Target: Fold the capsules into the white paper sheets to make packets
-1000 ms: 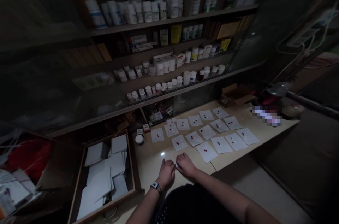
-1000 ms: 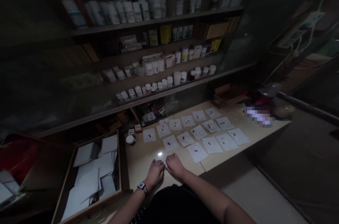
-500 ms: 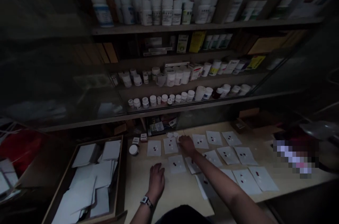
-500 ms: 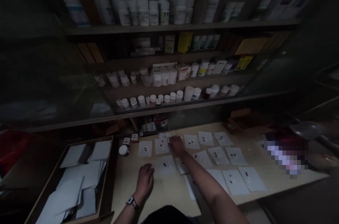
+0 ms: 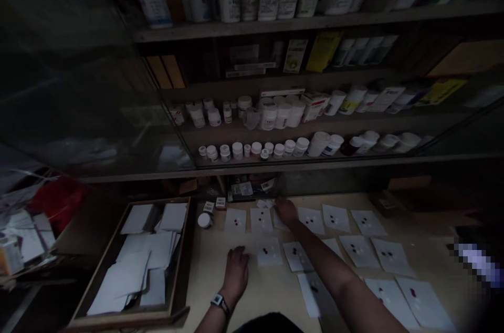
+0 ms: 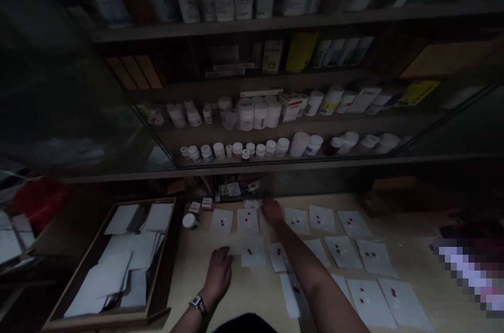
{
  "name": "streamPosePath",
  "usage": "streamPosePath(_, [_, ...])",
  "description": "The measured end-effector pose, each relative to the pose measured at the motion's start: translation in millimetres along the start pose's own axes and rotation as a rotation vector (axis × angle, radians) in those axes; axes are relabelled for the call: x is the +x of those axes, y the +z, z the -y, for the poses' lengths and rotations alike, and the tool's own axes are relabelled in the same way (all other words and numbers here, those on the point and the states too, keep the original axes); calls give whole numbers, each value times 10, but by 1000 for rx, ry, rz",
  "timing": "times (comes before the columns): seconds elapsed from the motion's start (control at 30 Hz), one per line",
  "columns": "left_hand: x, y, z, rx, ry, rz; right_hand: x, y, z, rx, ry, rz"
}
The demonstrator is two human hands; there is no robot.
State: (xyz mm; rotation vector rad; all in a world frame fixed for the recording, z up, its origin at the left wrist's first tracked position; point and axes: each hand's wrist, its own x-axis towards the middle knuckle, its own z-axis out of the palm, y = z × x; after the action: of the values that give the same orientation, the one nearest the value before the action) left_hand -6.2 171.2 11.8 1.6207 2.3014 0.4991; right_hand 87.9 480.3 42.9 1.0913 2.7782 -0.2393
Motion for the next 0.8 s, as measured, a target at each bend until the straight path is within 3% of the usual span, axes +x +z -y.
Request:
streamPosePath(0.17, [96,-55,-194,-16,69,172,-459,50,219,70,-53,-105])
streamPosePath(0.27, [157,-102,-313,-11,136,277,-957,241,419,127,-129,-98])
streamPosePath(0.43, [167,-143,-365,60,176,394,-1665,613,632,217,-123,-96])
streamPosePath(0.6, [124,-162,-376,119,201,389,-1886,745,702,258,-90,-115])
streamPosePath(0.8, [-94,-160,-321,155,231,346,-1986,639,842,280,-159,-39])
